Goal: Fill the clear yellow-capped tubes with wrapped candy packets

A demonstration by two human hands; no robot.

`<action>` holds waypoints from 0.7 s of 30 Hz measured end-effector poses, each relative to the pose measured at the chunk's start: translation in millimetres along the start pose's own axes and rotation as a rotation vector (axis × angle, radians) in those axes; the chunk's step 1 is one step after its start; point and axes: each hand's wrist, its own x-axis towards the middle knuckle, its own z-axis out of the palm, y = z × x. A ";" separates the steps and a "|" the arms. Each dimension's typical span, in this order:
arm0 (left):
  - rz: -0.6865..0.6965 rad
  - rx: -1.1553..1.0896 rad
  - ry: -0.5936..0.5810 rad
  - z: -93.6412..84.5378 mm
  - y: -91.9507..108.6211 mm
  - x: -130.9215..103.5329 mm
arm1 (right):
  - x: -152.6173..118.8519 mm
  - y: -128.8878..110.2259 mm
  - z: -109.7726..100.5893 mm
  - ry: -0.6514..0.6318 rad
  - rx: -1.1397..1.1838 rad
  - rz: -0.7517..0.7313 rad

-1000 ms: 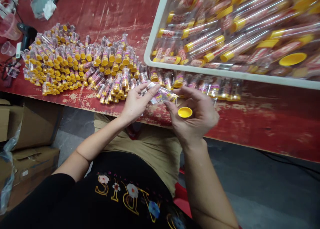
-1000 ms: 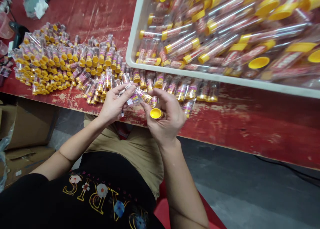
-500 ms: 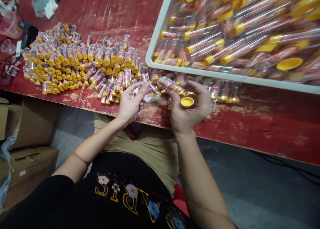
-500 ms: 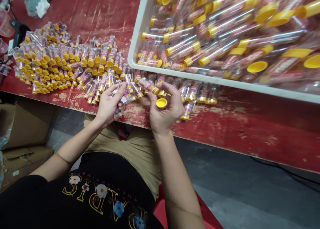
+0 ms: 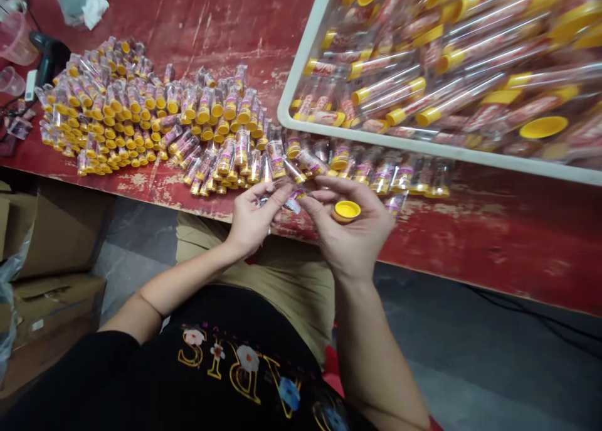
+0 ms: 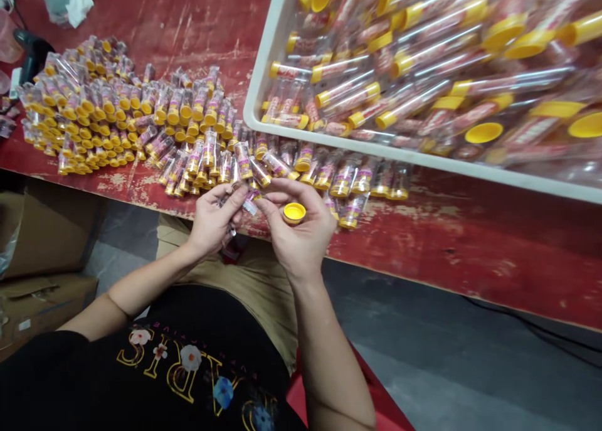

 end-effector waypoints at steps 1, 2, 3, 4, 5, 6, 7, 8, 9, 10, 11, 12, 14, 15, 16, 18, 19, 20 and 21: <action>-0.040 -0.033 0.016 1.5 -1.8 -1.8 | -1.1 2.2 0.8 0.035 -0.017 -0.013; -0.065 -0.062 0.038 3.0 -3.2 -3.2 | -1.9 4.3 1.1 0.045 -0.021 -0.012; -0.084 -0.085 0.063 4.3 -4.2 -4.1 | -2.3 6.1 0.5 0.032 -0.012 0.007; -0.107 -0.104 0.081 5.5 -4.5 -4.4 | -2.3 7.5 -1.1 0.009 0.011 0.033; -0.142 -0.120 0.092 6.5 -4.2 -4.3 | -2.0 8.4 -3.7 -0.017 0.046 0.057; -0.188 -0.134 0.096 7.2 -3.4 -3.7 | -1.5 8.9 -7.5 -0.042 0.088 0.072; -0.237 -0.153 0.099 7.7 -2.3 -2.8 | -1.0 8.9 -12.2 -0.063 0.132 0.078; -0.282 -0.177 0.101 7.9 -0.9 -1.4 | -0.7 8.5 -17.5 -0.074 0.169 0.075; -0.321 -0.206 0.104 7.9 0.4 0.0 | -0.7 7.9 -23.1 -0.078 0.197 0.065; -0.356 -0.239 0.106 7.9 1.6 1.6 | -1.3 7.1 -28.5 -0.072 0.216 0.052; -0.388 -0.272 0.107 7.9 2.6 3.0 | -2.4 6.5 -33.4 -0.061 0.231 0.040; -0.420 -0.302 0.105 7.9 3.3 4.1 | -4.0 6.1 -37.3 -0.047 0.248 0.028; -0.482 -0.339 0.097 8.1 3.7 5.1 | -7.5 6.6 -41.7 -0.029 0.303 0.003; -0.506 -0.345 0.092 8.2 3.5 4.9 | -9.1 7.6 -42.1 -0.026 0.334 -0.015; -0.523 -0.343 0.087 8.2 3.1 4.4 | -10.5 9.0 -41.4 -0.023 0.354 -0.035; -0.547 -0.328 0.069 8.0 1.8 2.9 | -12.5 12.9 -37.4 0.000 0.336 -0.088; -0.554 -0.320 0.057 7.9 1.2 2.1 | -13.5 14.8 -34.6 0.030 0.295 -0.122; -0.562 -0.314 0.043 7.7 0.5 1.6 | -14.7 16.4 -31.6 0.075 0.240 -0.161; -0.571 -0.307 0.029 7.5 0.0 1.3 | -16.5 17.5 -28.8 0.126 0.181 -0.199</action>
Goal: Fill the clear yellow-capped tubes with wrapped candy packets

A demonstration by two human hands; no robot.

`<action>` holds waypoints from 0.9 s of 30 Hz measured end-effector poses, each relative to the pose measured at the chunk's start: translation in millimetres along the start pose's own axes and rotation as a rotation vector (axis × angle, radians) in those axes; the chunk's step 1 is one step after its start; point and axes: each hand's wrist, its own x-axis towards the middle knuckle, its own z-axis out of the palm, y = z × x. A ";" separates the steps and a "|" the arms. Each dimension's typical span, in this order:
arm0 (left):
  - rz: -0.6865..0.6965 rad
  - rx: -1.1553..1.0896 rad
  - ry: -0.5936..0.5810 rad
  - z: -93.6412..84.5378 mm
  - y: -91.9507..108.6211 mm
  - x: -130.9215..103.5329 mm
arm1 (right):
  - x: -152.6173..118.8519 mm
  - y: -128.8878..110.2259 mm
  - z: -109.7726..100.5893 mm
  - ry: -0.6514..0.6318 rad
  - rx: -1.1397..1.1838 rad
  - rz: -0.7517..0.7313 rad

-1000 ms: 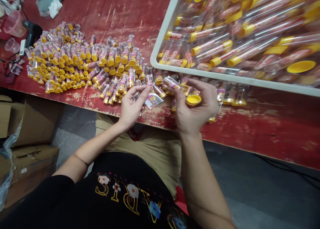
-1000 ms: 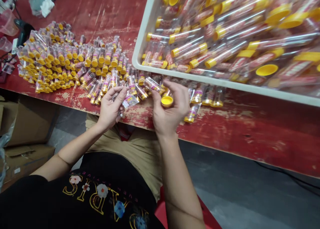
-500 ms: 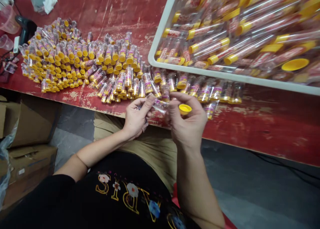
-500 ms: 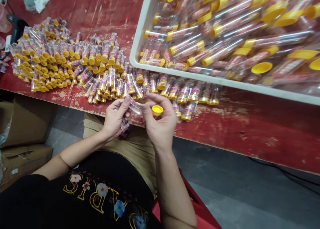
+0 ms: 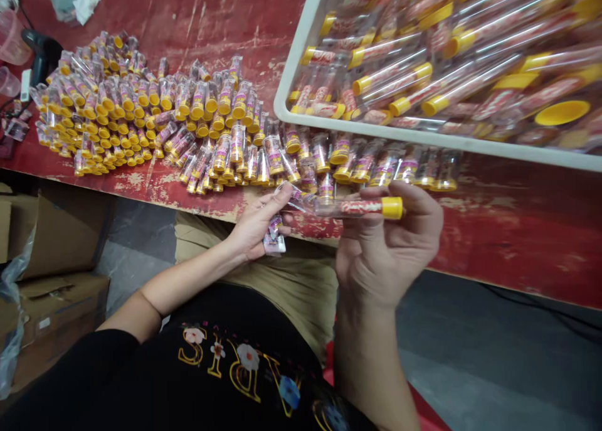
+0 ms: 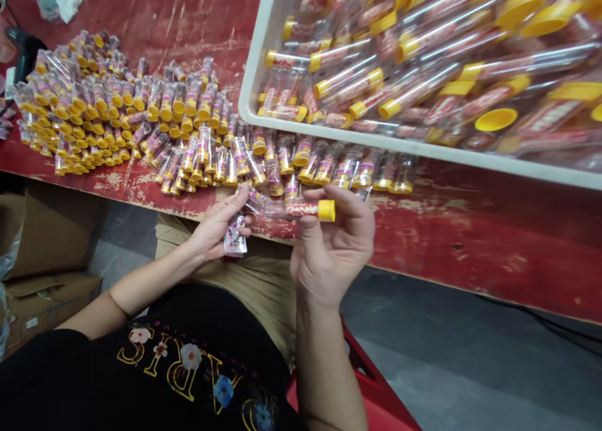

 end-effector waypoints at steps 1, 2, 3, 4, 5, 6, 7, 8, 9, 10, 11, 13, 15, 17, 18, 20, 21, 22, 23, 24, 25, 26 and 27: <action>-0.009 0.010 -0.006 -0.1 -0.4 0.1 | -2.8 0.4 2.0 0.046 -0.050 -0.047; -0.015 0.020 -0.011 0.0 -0.6 0.1 | -6.0 -0.1 3.6 0.091 -0.087 -0.091; -0.020 0.029 -0.013 0.4 -0.7 0.0 | -9.6 -1.2 4.4 0.126 -0.116 -0.127; -0.024 0.035 -0.016 1.0 -0.8 -0.5 | -13.4 -2.8 4.5 0.147 -0.139 -0.155; -0.028 0.039 -0.024 1.8 -0.8 -1.4 | -17.1 -4.5 3.8 0.158 -0.160 -0.176; -0.033 0.044 -0.036 2.7 -0.8 -2.9 | -20.7 -5.9 2.4 0.163 -0.177 -0.195; -0.034 0.051 -0.051 3.5 -0.8 -5.0 | -23.9 -6.7 0.5 0.170 -0.190 -0.213; -0.030 0.058 -0.066 4.2 -1.0 -7.5 | -26.9 -6.8 -1.9 0.178 -0.200 -0.230; -0.018 0.066 -0.081 4.8 -1.2 -10.2 | -29.5 -6.0 -4.6 0.188 -0.213 -0.249; -0.001 0.074 -0.095 5.1 -1.6 -13.0 | -31.9 -4.4 -7.2 0.196 -0.229 -0.274; 0.017 0.084 -0.105 5.2 -2.2 -15.6 | -34.1 -2.4 -9.5 0.198 -0.251 -0.304; 0.040 0.109 -0.108 5.1 -4.3 -19.3 | -38.4 1.4 -12.4 0.188 -0.295 -0.364; 0.024 0.140 -0.100 4.6 -7.1 -20.8 | -42.9 2.5 -12.1 0.195 -0.291 -0.377; -0.009 0.158 -0.090 4.2 -9.5 -20.5 | -47.8 -0.1 -10.0 0.185 -0.259 -0.332; -0.018 0.158 -0.086 4.0 -10.1 -20.0 | -50.1 -2.4 -9.2 0.162 -0.248 -0.299; -0.013 0.149 -0.088 3.7 -10.1 -19.4 | -53.6 -7.1 -9.7 0.082 -0.261 -0.254; 0.002 0.142 -0.094 3.7 -9.7 -19.3 | -54.6 -8.9 -11.1 0.046 -0.284 -0.245; 0.021 0.138 -0.104 3.7 -9.3 -19.5 | -54.9 -10.1 -13.3 0.019 -0.309 -0.239; 0.043 0.138 -0.114 3.8 -9.1 -19.8 | -54.5 -10.8 -15.7 0.003 -0.331 -0.231; 0.067 0.142 -0.123 4.0 -9.4 -20.2 | -53.4 -11.0 -18.3 -0.013 -0.349 -0.226; 0.090 0.152 -0.128 4.3 -10.2 -20.8 | -51.7 -11.1 -20.4 -0.033 -0.363 -0.222; 0.109 0.166 -0.133 4.6 -11.4 -21.3 | -49.5 -11.2 -21.9 -0.061 -0.380 -0.222; 0.117 0.183 -0.141 4.9 -13.1 -21.8 | -47.1 -11.6 -22.6 -0.096 -0.398 -0.232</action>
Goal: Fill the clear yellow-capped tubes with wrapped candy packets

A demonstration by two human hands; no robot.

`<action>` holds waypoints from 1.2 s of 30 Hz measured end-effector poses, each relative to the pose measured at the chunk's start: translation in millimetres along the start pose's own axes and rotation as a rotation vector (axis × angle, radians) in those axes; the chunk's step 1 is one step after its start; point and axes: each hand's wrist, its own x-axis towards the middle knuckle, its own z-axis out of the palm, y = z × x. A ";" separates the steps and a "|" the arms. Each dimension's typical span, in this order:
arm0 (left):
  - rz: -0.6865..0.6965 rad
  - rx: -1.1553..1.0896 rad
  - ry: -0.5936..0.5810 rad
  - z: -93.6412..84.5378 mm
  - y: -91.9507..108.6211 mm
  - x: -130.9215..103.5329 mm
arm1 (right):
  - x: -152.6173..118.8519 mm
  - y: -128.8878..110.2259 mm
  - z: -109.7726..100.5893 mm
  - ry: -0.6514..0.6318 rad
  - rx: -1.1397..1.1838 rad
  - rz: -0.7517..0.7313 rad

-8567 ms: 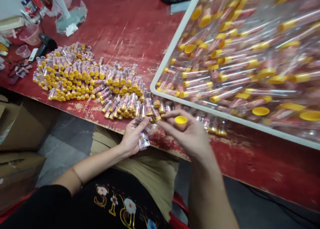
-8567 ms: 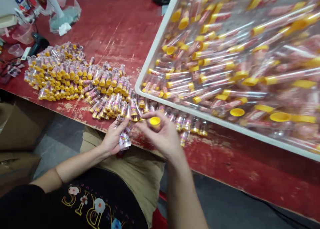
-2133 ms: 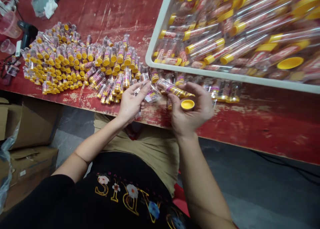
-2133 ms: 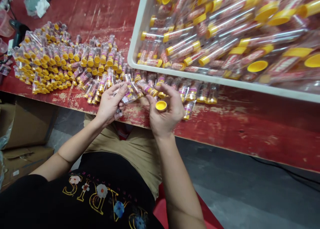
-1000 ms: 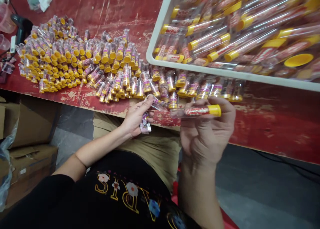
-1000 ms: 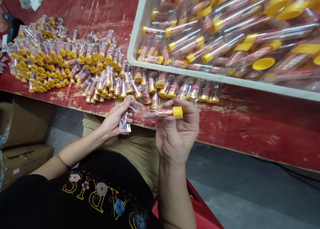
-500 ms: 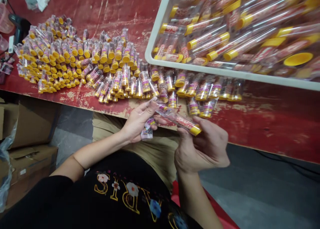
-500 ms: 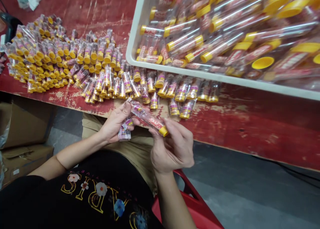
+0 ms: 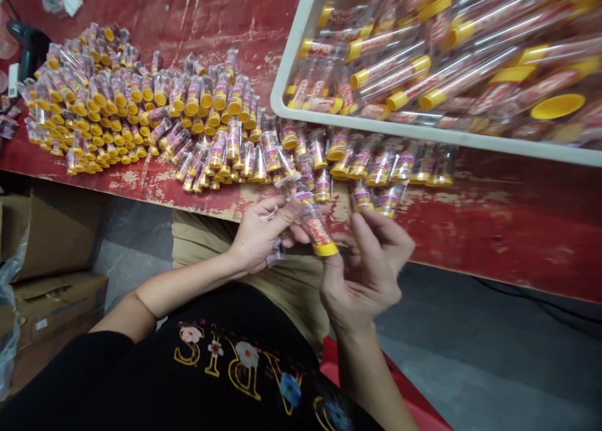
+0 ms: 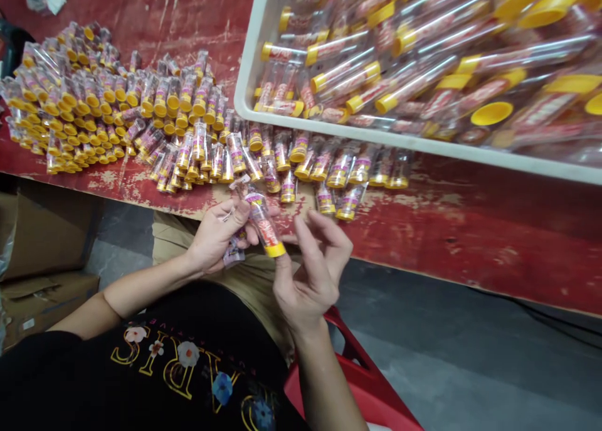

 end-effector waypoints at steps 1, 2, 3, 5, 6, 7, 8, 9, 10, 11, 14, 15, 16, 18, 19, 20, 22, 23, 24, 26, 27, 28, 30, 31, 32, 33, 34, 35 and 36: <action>-0.001 0.017 -0.014 0.7 -1.7 -0.6 | 2.7 -0.1 -0.2 -0.034 -0.017 -0.024; -0.008 0.031 -0.034 1.5 -3.5 -1.2 | 5.5 -0.8 0.3 -0.057 -0.030 -0.054; -0.014 0.040 -0.055 2.2 -5.3 -1.7 | 8.3 -2.1 1.3 -0.060 -0.039 -0.076; -0.027 0.055 -0.090 3.3 -7.9 -2.5 | 13.0 -5.2 4.3 0.003 -0.041 -0.087; -0.034 0.064 -0.102 3.8 -8.9 -2.7 | 14.7 -6.6 5.9 0.052 -0.041 -0.078; -0.040 0.072 -0.112 4.2 -9.6 -2.7 | 16.2 -7.7 7.3 0.098 -0.043 -0.063; -0.046 0.078 -0.120 4.7 -10.1 -2.7 | 17.3 -8.4 8.4 0.135 -0.047 -0.049; -0.050 0.081 -0.124 5.2 -10.4 -2.5 | 18.3 -8.8 9.2 0.158 -0.052 -0.037; -0.054 0.083 -0.126 5.7 -10.7 -2.1 | 19.3 -8.7 9.7 0.170 -0.056 -0.029; -0.055 0.084 -0.125 6.2 -10.9 -1.7 | 20.4 -8.4 10.1 0.176 -0.057 -0.025; -0.057 0.083 -0.125 8.0 -11.2 0.0 | 24.6 -6.4 11.2 0.194 -0.033 -0.044; -0.053 0.076 -0.125 8.6 -11.2 0.7 | 26.3 -5.7 11.7 0.203 -0.023 -0.055; -0.049 0.066 -0.124 9.2 -11.2 1.4 | 27.8 -5.0 12.4 0.210 -0.015 -0.060; -0.047 0.050 -0.118 10.3 -11.1 2.8 | 30.1 -3.7 13.8 0.223 -0.007 -0.056; -0.049 0.044 -0.117 10.9 -11.0 3.5 | 30.7 -3.2 14.5 0.232 -0.002 -0.048; -0.050 0.040 -0.118 11.4 -10.9 4.4 | 30.8 -2.8 15.2 0.240 0.002 -0.036; -0.051 0.038 -0.120 12.3 -10.4 6.6 | 30.9 -1.9 16.7 0.255 0.014 -0.002; -0.048 0.036 -0.117 12.7 -10.0 8.0 | 31.5 -1.2 17.7 0.259 0.026 0.023; -0.047 0.027 -0.112 13.0 -9.3 9.6 | 32.9 -0.1 19.1 0.263 0.044 0.056; -0.055 -0.014 -0.090 13.3 -6.8 13.1 | 39.4 4.0 23.3 0.275 0.090 0.141; -0.069 -0.049 -0.067 13.1 -5.0 14.8 | 44.8 7.2 26.2 0.276 0.109 0.184; -0.091 -0.092 -0.035 12.5 -2.9 16.2 | 51.3 11.0 29.6 0.273 0.119 0.216; -0.152 -0.183 0.045 9.9 1.4 17.1 | 66.2 19.9 37.1 0.252 0.105 0.214; -0.177 -0.222 0.088 7.6 3.3 16.4 | 73.7 24.5 40.7 0.235 0.081 0.177; -0.196 -0.252 0.122 4.7 4.7 14.9 | 80.7 28.8 43.6 0.211 0.050 0.120; -0.204 -0.271 0.148 1.3 5.5 12.7 | 87.3 32.8 45.6 0.165 0.015 0.056; -0.199 -0.284 0.166 -2.4 5.6 10.0 | 93.7 36.5 46.4 0.103 -0.019 -0.002; -0.182 -0.291 0.175 -6.1 5.1 7.3 | 100.5 39.9 46.0 0.036 -0.048 -0.046; -0.155 -0.295 0.176 -9.5 4.2 4.8 | 108.5 43.2 44.7 -0.018 -0.073 -0.078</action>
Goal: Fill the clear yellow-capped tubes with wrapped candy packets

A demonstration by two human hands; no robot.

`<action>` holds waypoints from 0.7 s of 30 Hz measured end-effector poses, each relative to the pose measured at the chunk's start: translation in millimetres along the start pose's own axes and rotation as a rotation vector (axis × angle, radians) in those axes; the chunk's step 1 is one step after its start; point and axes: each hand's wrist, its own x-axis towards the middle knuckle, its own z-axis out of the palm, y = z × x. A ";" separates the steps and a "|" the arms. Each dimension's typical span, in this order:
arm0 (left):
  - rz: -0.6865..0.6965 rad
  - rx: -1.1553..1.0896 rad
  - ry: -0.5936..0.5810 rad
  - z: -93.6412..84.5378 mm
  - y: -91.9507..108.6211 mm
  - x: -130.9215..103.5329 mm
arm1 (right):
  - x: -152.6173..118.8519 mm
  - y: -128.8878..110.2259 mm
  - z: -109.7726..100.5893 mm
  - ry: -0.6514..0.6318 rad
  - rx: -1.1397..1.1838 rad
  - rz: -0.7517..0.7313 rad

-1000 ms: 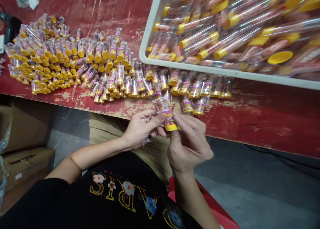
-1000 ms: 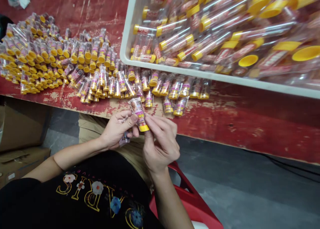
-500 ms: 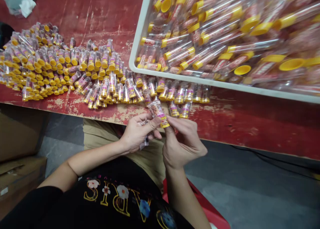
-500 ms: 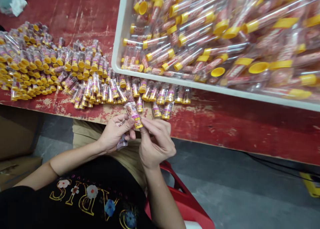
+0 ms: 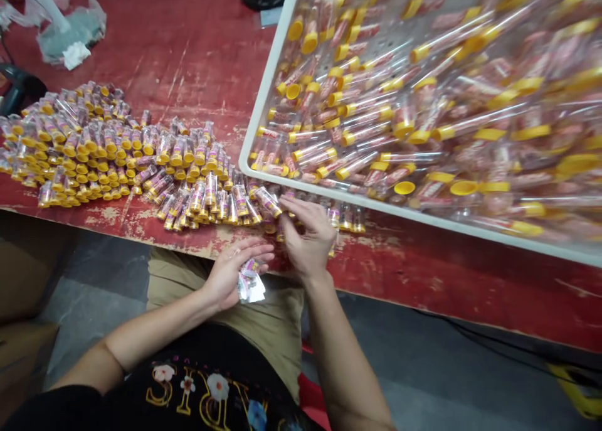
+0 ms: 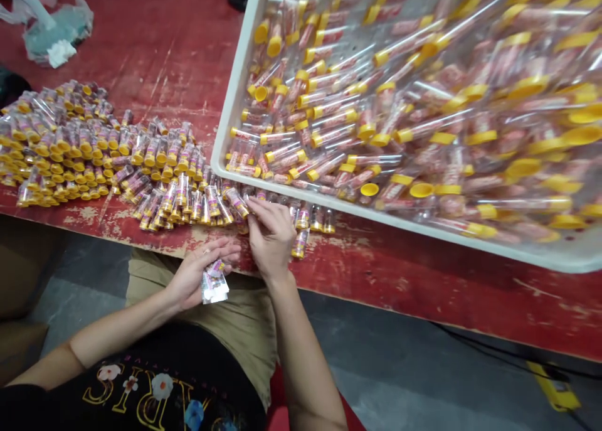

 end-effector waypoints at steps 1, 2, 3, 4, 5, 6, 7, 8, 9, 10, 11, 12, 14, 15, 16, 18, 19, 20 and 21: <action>0.028 -0.004 -0.011 -3.4 -0.4 -1.4 | 9.6 4.4 -1.6 -0.035 -0.026 -0.021; 0.059 -0.004 -0.026 -5.9 -1.0 -2.2 | 21.6 9.5 -2.7 -0.054 -0.057 -0.035; 0.088 0.002 -0.042 -7.3 -1.4 -2.3 | 36.2 15.1 -2.5 -0.068 -0.094 -0.045; 0.110 0.015 -0.058 -7.5 -1.4 -1.8 | 52.9 21.2 0.0 -0.101 -0.132 -0.054; 0.126 0.033 -0.069 -6.6 -0.9 -0.8 | 71.1 27.3 5.1 -0.166 -0.167 -0.057; 0.137 0.052 -0.078 -5.0 0.4 0.7 | 89.5 32.6 12.9 -0.268 -0.184 -0.045; 0.147 0.072 -0.085 -2.9 2.4 2.2 | 106.9 36.4 22.5 -0.384 -0.180 -0.014; 0.160 0.090 -0.092 -0.7 4.9 3.5 | 121.9 38.1 32.4 -0.496 -0.150 0.032; 0.175 0.107 -0.100 1.2 7.9 4.2 | 133.7 37.2 41.0 -0.583 -0.111 0.081; 0.194 0.122 -0.107 2.7 10.8 4.0 | 141.5 33.7 46.5 -0.638 -0.070 0.124; 0.220 0.136 -0.109 3.6 13.6 3.0 | 145.0 27.9 48.0 -0.660 -0.034 0.156; 0.247 0.152 -0.105 3.9 16.0 1.6 | 144.0 20.6 45.1 -0.652 -0.009 0.173; 0.319 0.196 -0.072 2.7 19.5 0.0 | 129.4 3.8 29.5 -0.589 -0.003 0.176; 0.356 0.223 -0.050 2.0 20.5 1.0 | 116.7 -4.4 19.5 -0.557 0.000 0.176; 0.395 0.244 -0.021 1.8 21.0 3.4 | 101.4 -11.9 9.7 -0.526 0.001 0.175; 0.443 0.262 0.005 4.8 19.9 10.5 | 67.2 -24.5 -6.1 -0.520 0.057 0.177; 0.461 0.266 0.001 8.2 18.4 13.9 | 50.4 -29.5 -11.5 -0.521 0.207 0.228; 0.474 0.271 -0.014 12.7 16.3 16.4 | 35.3 -33.9 -15.5 -0.513 0.324 0.280; 0.485 0.271 -0.033 18.0 14.0 18.1 | 22.5 -37.5 -18.2 -0.461 0.411 0.332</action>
